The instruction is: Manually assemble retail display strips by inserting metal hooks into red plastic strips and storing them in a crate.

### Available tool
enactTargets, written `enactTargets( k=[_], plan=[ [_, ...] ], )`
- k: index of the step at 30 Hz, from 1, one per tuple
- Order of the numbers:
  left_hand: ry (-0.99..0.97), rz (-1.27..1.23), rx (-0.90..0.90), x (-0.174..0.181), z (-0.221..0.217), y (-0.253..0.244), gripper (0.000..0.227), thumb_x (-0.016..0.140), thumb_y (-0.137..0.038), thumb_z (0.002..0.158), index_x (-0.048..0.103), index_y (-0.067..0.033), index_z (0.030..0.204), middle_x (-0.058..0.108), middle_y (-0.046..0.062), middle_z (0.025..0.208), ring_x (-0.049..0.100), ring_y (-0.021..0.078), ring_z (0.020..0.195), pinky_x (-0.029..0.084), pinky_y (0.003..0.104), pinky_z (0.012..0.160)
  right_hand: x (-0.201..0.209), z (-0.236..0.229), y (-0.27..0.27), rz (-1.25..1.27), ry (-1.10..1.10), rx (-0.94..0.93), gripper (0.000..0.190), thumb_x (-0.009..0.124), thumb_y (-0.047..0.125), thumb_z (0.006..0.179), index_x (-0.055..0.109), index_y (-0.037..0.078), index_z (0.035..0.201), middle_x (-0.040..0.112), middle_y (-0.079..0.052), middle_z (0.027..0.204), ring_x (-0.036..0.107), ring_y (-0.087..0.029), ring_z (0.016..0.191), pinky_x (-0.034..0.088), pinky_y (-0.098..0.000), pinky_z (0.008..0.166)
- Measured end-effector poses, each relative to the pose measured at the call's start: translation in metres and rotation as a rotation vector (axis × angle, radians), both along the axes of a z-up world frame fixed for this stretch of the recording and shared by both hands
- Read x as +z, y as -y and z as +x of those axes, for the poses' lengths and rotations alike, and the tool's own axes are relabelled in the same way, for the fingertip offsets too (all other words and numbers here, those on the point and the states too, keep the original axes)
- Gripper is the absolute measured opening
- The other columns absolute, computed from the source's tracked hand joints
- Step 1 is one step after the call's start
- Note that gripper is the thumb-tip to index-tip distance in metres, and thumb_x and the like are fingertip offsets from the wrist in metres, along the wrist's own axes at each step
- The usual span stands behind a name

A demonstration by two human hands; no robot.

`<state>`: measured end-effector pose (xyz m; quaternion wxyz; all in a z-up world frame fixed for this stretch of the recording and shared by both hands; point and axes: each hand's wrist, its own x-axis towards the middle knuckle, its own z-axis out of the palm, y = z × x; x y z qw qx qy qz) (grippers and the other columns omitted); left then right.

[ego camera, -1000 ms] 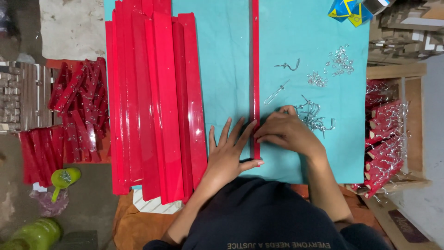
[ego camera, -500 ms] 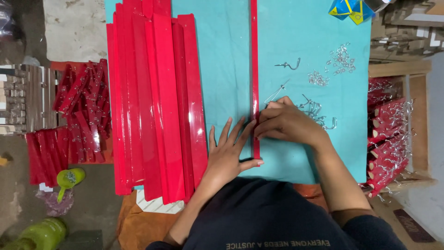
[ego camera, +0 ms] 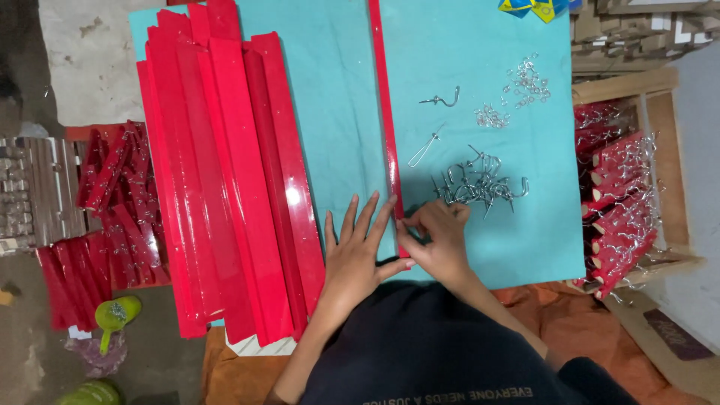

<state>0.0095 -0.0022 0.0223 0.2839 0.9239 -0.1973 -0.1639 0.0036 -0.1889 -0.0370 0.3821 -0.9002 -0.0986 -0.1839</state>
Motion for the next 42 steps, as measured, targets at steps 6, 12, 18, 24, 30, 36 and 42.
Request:
enactTargets(
  k=[6, 12, 18, 24, 30, 36, 42],
  plan=[
    [0.005, 0.006, -0.028, -0.001, 0.0, 0.0, 0.107, 0.07, -0.065, 0.084, 0.015, -0.0248, 0.167, 0.029, 0.013, 0.166, 0.018, 0.0429, 0.154, 0.004, 0.076, 0.114, 0.041, 0.033, 0.03, 0.044, -0.009, 0.439, 0.01, 0.072, 0.021, 0.099, 0.075, 0.018, 0.108, 0.073, 0.001, 0.096, 0.068, -0.02, 0.096, 0.034, -0.0325, 0.084],
    [0.018, 0.006, -0.02, 0.005, 0.001, 0.001, 0.105, 0.072, -0.063, 0.084, 0.019, -0.023, 0.166, 0.03, 0.013, 0.166, 0.019, 0.0422, 0.154, 0.005, 0.074, 0.115, 0.044, 0.054, 0.036, 0.056, 0.037, 0.546, 0.014, 0.07, 0.035, 0.1, 0.076, 0.023, 0.095, 0.074, 0.007, 0.092, 0.065, -0.018, 0.094, 0.032, -0.0335, 0.085],
    [0.012, 0.004, -0.027, 0.003, 0.001, 0.001, 0.106, 0.073, -0.062, 0.085, 0.018, -0.0221, 0.166, 0.03, 0.014, 0.166, 0.019, 0.0435, 0.154, 0.004, 0.076, 0.114, 0.033, 0.052, 0.039, 0.111, 0.036, 0.554, 0.013, 0.069, 0.035, 0.101, 0.077, 0.024, 0.098, 0.074, 0.009, 0.094, 0.064, -0.016, 0.095, 0.033, -0.0328, 0.085],
    [-0.038, 0.008, -0.025, 0.008, 0.002, -0.003, 0.108, 0.074, -0.06, 0.085, 0.015, -0.0208, 0.167, 0.031, 0.014, 0.166, 0.019, 0.0423, 0.154, 0.006, 0.073, 0.116, 0.06, 0.039, 0.055, 0.023, -0.058, 0.384, 0.022, 0.079, 0.029, 0.093, 0.076, 0.014, 0.11, 0.076, -0.003, 0.091, 0.069, -0.025, 0.091, 0.041, -0.0373, 0.084],
    [-0.11, -0.046, -0.038, 0.025, 0.0, -0.014, 0.105, 0.077, -0.045, 0.089, 0.014, -0.0114, 0.166, 0.041, 0.021, 0.158, 0.026, 0.0492, 0.15, 0.014, 0.069, 0.117, 0.052, 0.018, 0.141, -0.192, -0.331, -0.144, 0.048, 0.083, 0.029, 0.093, 0.067, 0.025, 0.137, 0.063, 0.006, 0.105, 0.062, -0.02, 0.097, 0.041, -0.0395, 0.088],
    [-0.06, -0.02, -0.041, 0.021, 0.001, -0.017, 0.098, 0.077, -0.042, 0.089, 0.026, -0.0053, 0.163, 0.032, 0.024, 0.163, 0.02, 0.0553, 0.15, 0.021, 0.065, 0.117, 0.038, 0.025, 0.155, -0.123, -0.18, -0.036, 0.011, 0.084, 0.009, 0.095, 0.078, 0.013, 0.102, 0.067, -0.003, 0.09, 0.07, -0.025, 0.082, 0.056, -0.0364, 0.079],
    [0.011, -0.062, -0.019, 0.027, -0.001, -0.003, 0.089, 0.075, -0.039, 0.092, 0.03, -0.0077, 0.162, 0.032, 0.024, 0.162, 0.023, 0.056, 0.148, 0.022, 0.067, 0.115, 0.05, 0.024, 0.157, -0.273, 0.544, -0.262, 0.011, 0.095, 0.0, 0.095, 0.086, 0.003, 0.1, 0.068, -0.013, 0.101, 0.068, -0.028, 0.086, 0.063, -0.0368, 0.075]
  ],
)
